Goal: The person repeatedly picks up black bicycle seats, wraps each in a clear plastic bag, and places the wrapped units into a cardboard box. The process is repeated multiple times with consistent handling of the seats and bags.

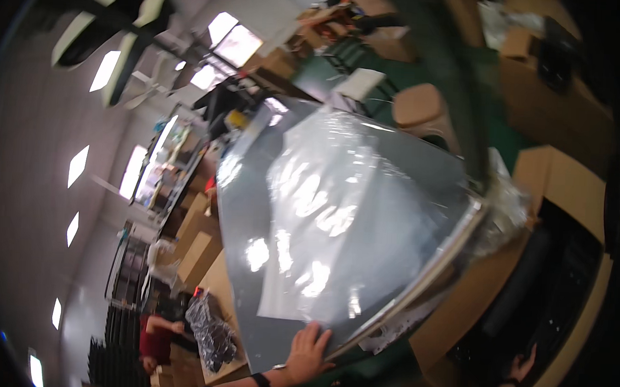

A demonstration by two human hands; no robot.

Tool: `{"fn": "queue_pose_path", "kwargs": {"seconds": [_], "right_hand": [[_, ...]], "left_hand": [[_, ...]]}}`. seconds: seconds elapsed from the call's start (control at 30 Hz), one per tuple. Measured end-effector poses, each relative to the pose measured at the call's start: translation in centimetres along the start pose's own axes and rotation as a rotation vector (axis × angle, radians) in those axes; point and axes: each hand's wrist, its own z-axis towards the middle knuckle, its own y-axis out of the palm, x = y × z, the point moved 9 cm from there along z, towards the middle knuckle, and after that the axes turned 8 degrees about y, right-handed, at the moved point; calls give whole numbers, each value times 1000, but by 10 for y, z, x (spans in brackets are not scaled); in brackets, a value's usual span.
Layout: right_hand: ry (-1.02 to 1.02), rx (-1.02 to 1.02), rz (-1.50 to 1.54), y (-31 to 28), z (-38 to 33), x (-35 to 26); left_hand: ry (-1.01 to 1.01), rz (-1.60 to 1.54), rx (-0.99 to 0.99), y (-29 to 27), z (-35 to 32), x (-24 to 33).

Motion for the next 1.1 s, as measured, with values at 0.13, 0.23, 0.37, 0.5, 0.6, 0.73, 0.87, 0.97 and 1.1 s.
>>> {"fn": "queue_pose_path", "kwargs": {"seconds": [0.13, 0.23, 0.37, 0.5, 0.6, 0.73, 0.87, 0.97, 1.1], "right_hand": [[81, -8, 284, 36, -15, -52], [216, -120, 507, 69, -84, -53], [-141, -156, 73, 52, -122, -50], [-510, -175, -352, 96, -265, -81], [-534, -280, -470, 146, -364, -70], [-584, -514, -703, 218, -499, -50], [-626, -559, -764, 201, -582, -27], [-635, -555, -786, 172, -628, -24], [-562, -469, -712, 98, -664, -30]], "left_hand": [[-23, -66, 82, 6, -7, -9], [-25, -101, 138, 12, -13, -15], [-37, -280, 189, -6, -31, -11], [118, -533, 343, -16, -38, -18], [104, -577, 427, -15, -53, -11], [-2, -704, 430, 7, -123, -33], [75, -734, 444, 25, -165, -45], [38, -770, 472, 29, -186, -64], [48, -693, 535, 8, -215, -94]]}}
